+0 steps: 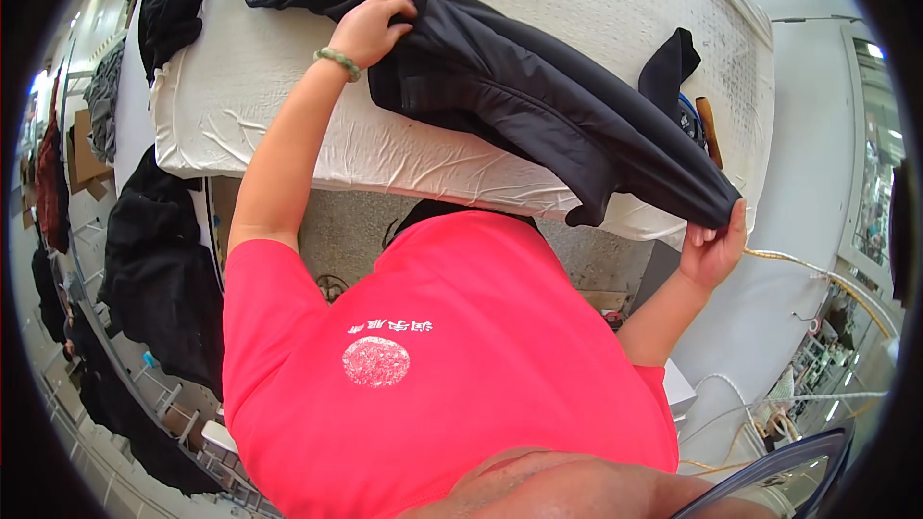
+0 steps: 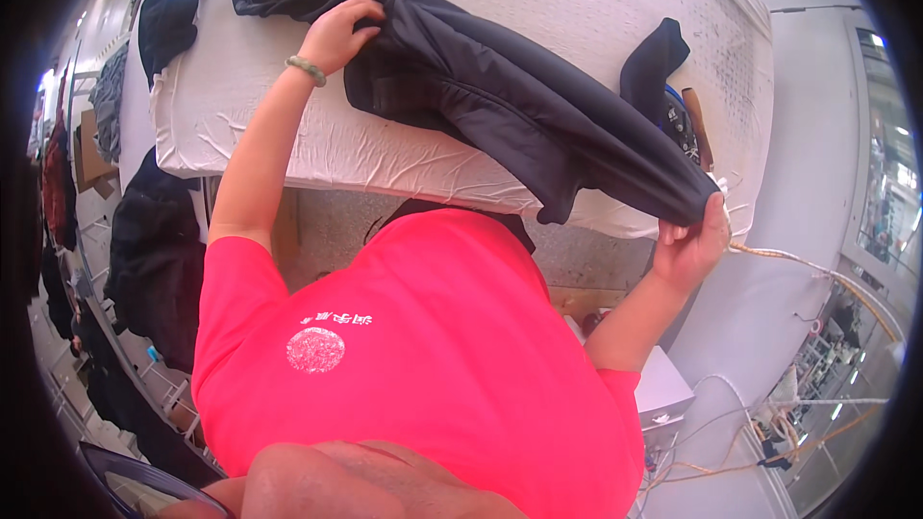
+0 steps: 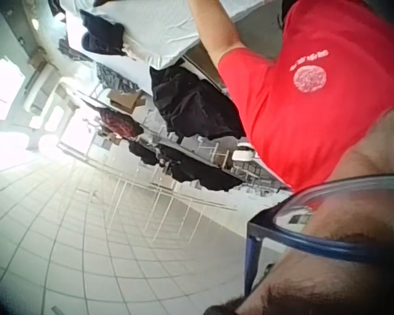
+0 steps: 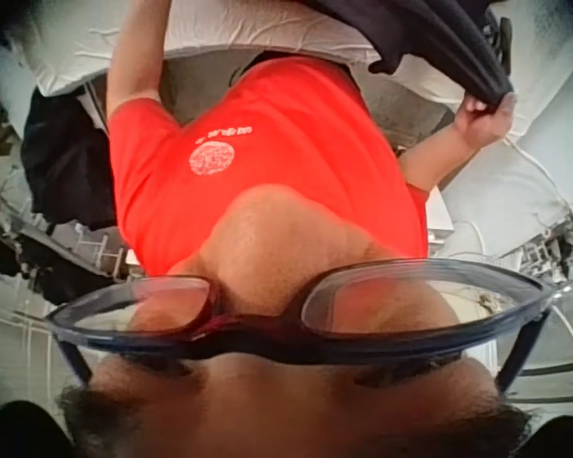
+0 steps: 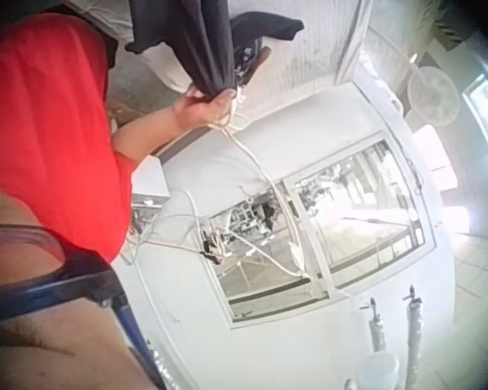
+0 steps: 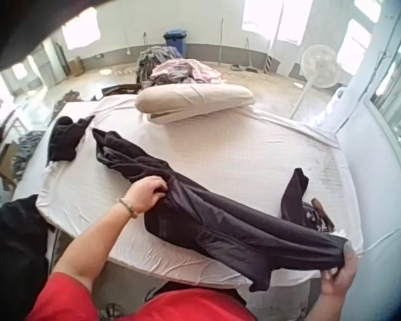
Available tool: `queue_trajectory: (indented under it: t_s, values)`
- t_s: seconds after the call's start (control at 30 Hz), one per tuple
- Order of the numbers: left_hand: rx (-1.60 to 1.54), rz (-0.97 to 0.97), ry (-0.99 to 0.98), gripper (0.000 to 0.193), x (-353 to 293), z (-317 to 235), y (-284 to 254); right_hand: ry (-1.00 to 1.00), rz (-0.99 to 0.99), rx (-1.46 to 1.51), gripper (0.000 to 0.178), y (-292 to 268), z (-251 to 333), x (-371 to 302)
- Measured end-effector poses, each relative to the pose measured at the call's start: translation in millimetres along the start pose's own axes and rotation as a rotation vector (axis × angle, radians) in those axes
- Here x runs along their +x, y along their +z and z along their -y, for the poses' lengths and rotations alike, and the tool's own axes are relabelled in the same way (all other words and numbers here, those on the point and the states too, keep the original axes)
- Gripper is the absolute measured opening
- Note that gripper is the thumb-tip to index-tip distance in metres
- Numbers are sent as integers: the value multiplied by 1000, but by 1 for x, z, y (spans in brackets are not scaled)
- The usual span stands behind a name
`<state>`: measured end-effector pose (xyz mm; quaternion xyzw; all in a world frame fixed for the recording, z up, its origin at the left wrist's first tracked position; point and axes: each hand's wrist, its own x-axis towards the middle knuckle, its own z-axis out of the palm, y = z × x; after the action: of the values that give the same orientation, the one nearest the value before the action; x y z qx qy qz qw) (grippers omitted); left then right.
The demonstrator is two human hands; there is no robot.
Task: Ironing black garments using a steam iron on a professional pressing table.
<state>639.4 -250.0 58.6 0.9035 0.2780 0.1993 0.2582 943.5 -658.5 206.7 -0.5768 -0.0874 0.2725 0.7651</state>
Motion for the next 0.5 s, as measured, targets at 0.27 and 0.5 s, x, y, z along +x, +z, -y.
queue_trajectory:
  t_s: [0.27,0.5]
  values:
    - [138,108,-130,20,-6,-17,-41,-72,25,14,34,-5,33,15]
    - [236,3,-130,22,-21,-14,-16,-45,90,17,37,19,37,47]
